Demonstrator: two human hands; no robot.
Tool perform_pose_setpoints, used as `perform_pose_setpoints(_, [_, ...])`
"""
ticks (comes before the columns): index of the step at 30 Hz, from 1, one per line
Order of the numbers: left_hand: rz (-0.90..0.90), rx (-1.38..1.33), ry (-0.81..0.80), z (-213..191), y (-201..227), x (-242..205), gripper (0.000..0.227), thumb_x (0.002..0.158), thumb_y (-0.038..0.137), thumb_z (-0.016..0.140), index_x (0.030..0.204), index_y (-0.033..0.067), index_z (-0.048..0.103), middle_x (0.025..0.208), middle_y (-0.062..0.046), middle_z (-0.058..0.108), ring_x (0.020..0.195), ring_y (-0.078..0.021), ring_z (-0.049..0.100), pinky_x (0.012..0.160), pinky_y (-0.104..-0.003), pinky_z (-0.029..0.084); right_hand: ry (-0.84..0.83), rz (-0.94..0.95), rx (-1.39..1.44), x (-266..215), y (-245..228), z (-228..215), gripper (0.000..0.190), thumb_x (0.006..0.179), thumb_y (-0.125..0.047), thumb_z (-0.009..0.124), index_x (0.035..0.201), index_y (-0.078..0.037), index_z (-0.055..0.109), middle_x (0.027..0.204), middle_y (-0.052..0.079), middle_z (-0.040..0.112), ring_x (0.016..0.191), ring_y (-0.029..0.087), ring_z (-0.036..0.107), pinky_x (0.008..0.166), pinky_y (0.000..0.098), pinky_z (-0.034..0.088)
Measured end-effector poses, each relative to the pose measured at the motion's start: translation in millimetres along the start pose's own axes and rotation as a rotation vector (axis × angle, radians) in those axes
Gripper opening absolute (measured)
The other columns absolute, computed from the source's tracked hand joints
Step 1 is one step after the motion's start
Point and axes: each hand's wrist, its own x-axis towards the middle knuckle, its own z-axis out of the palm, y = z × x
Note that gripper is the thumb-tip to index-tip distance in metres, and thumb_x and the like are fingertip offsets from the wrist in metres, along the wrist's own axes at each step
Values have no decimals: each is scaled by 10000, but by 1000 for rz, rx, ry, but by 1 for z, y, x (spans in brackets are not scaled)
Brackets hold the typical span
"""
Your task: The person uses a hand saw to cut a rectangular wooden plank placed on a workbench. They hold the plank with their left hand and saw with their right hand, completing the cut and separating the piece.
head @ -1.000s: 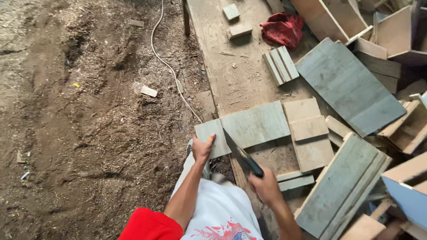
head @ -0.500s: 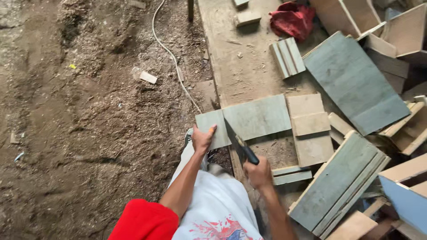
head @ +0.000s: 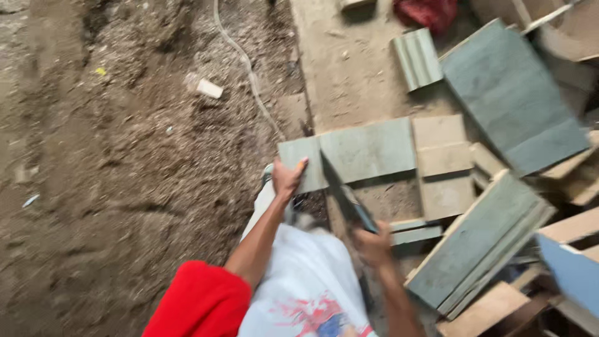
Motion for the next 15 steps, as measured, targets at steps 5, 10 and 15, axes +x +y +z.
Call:
perform_pose_setpoints(5, [-79, -37, -37, -11, -2, -2, 810, 654, 558, 859, 1209, 23, 608, 1093, -205, 754, 975, -353, 750, 861, -440, 576, 293, -401, -753, 48, 30, 8, 95, 763, -91, 659, 692, -47, 613, 544, 20, 585, 439, 124, 545, 407, 312, 422])
perform_pose_setpoints(10, [-40, 40, 6, -12, 14, 0, 811, 664, 550, 872, 1244, 43, 617, 1104, -210, 750, 1005, -364, 725, 866, -461, 554, 424, -287, -768, -92, 18, -19, 84, 775, -117, 664, 706, -72, 644, 520, 19, 558, 421, 128, 493, 401, 304, 366])
perform_pose_setpoints(15, [-38, 32, -30, -12, 17, -4, 799, 680, 549, 856, 1238, 31, 611, 1095, -208, 753, 987, -350, 743, 867, -444, 574, 179, -417, -940, -146, 18, -68, 152, 778, -88, 677, 662, -47, 588, 510, 50, 544, 409, 152, 500, 392, 312, 361])
